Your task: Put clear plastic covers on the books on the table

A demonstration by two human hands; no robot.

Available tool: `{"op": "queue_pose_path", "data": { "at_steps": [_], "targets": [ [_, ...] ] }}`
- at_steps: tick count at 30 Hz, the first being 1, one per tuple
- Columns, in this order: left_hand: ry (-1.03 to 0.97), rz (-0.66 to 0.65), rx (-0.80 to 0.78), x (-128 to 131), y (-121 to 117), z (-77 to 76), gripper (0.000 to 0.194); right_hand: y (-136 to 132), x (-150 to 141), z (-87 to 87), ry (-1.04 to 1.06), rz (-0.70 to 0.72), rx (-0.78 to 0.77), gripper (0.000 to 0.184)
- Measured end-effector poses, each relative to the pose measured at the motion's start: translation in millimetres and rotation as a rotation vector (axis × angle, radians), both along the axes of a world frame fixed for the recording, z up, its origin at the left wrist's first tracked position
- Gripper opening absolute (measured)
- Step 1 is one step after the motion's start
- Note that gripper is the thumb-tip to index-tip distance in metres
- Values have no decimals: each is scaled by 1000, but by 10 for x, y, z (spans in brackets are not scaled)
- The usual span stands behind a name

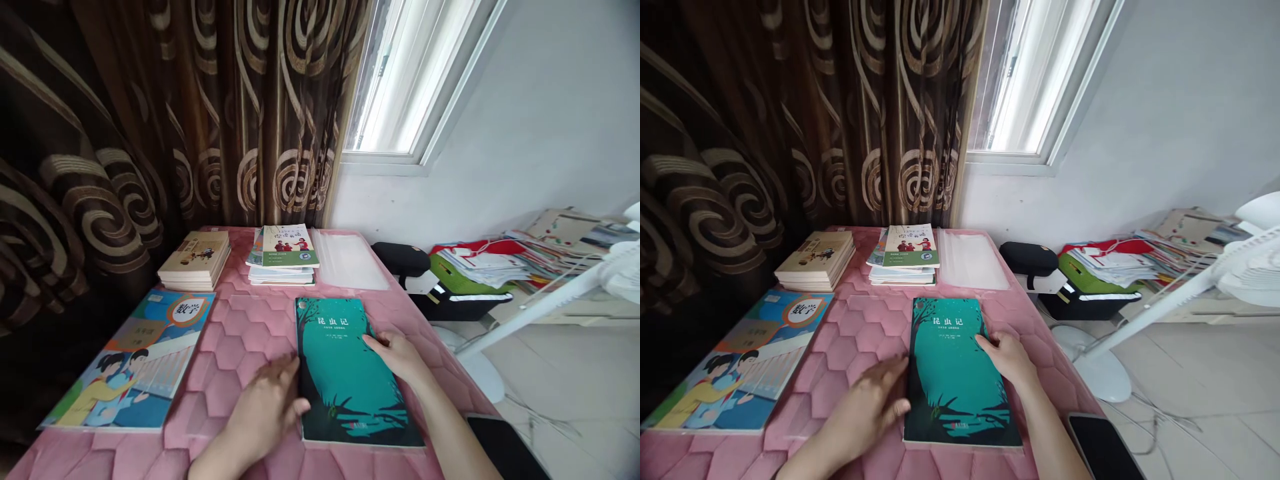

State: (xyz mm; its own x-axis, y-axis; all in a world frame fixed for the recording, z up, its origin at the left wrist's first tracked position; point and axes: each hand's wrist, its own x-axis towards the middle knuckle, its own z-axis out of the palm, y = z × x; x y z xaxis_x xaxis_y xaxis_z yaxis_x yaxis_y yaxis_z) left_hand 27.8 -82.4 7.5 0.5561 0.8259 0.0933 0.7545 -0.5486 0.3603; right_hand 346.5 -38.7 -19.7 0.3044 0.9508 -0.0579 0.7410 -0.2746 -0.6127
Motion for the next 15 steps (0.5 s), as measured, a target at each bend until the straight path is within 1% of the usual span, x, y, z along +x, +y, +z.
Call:
{"op": "queue_pose_path", "data": {
  "at_steps": [2,4,5,6,7,8,10,13,15],
  "targets": [
    [43,225,87,-136,102,51,45,-6,-12,22,15,24,-24,43],
    [192,490,156,-316,206,90,39,-19,-29,52,19,32,-22,44],
    [279,603,169,-411,249,102,40,-28,-35,66,30,34,-21,45],
    [350,683,170,-501,285,110,40,-36,-37,79,50,34,-22,45],
    [401,737,164,-581,313,113,40,-43,-33,89,79,32,-25,45],
    [435,769,151,-645,333,113,40,-50,-24,95,114,32,-24,44],
    [462,789,113,-726,355,105,38,-58,9,96,186,32,0,41],
    [452,779,59,-760,372,79,37,-60,68,71,261,10,30,37],
    [434,763,33,-776,393,52,36,-52,87,36,244,-25,63,37]
  ]
}}
